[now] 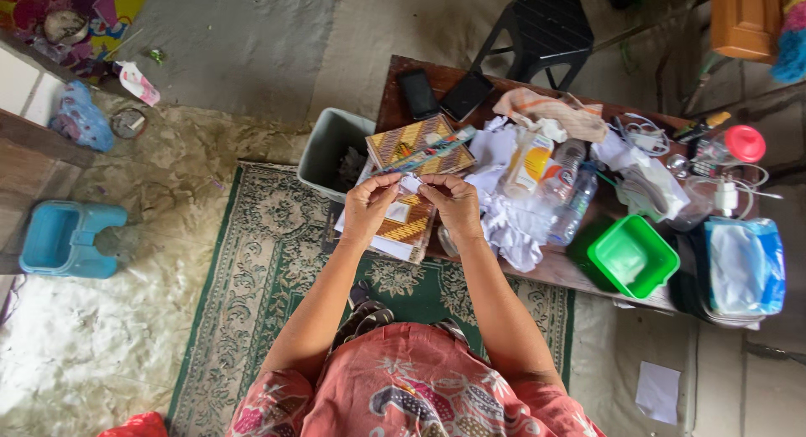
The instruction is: The person moves a grey bin to a table, then picks up crumpled white papers from a cluttered surface, unfolds them, and places them into the bin. The person also handles a green plastic container and a stack of patterned papers during the process.
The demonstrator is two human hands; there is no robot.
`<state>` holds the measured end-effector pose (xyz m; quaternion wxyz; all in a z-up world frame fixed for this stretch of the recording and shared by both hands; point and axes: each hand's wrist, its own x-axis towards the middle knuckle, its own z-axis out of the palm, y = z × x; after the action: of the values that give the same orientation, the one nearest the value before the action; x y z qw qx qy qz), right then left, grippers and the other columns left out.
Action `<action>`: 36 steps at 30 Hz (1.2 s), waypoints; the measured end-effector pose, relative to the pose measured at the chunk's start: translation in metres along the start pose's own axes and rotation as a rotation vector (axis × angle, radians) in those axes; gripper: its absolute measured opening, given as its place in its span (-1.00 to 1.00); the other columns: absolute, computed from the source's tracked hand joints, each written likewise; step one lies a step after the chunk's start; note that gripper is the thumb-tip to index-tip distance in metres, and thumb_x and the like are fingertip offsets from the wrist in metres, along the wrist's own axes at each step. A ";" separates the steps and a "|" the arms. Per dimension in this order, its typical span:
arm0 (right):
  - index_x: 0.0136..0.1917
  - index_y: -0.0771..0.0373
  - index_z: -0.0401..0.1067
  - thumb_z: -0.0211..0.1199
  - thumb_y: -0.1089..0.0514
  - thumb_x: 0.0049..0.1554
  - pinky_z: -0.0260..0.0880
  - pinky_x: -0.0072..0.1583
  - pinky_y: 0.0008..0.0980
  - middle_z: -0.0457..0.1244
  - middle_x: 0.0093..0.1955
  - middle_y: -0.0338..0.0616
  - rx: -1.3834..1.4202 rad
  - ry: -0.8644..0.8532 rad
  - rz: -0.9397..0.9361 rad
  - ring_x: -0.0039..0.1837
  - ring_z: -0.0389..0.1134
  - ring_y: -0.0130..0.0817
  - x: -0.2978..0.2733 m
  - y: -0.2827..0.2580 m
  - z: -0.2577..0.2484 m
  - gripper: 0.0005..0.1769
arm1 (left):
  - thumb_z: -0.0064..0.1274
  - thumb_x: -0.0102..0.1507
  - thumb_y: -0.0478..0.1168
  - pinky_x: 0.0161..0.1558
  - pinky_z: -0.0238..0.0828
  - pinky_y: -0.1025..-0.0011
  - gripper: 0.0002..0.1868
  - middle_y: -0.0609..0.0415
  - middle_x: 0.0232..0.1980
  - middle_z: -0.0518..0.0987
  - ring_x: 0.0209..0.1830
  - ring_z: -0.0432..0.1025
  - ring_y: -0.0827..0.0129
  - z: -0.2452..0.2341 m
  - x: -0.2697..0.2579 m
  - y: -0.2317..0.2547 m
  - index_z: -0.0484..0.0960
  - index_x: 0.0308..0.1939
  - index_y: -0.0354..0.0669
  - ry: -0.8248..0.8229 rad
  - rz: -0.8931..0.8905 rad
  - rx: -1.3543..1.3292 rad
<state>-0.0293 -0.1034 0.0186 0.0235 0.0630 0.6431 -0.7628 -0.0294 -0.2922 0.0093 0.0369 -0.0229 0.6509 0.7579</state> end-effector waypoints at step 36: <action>0.12 0.31 0.55 0.35 0.23 0.22 0.43 0.02 -0.50 0.32 -0.18 -0.31 0.131 0.253 -0.066 -0.09 0.37 -0.56 0.040 0.043 0.056 -0.80 | 0.08 0.36 -0.37 0.03 0.46 0.56 -0.74 0.14 0.06 0.64 -0.06 0.50 0.57 -0.103 0.066 -0.021 0.62 0.13 -0.25 -0.039 0.045 -0.016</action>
<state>-0.0678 -0.1641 -0.0195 -0.0869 0.1388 0.5913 -0.7896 -0.0944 -0.3889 -0.0326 0.0323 0.0064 0.6444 0.7640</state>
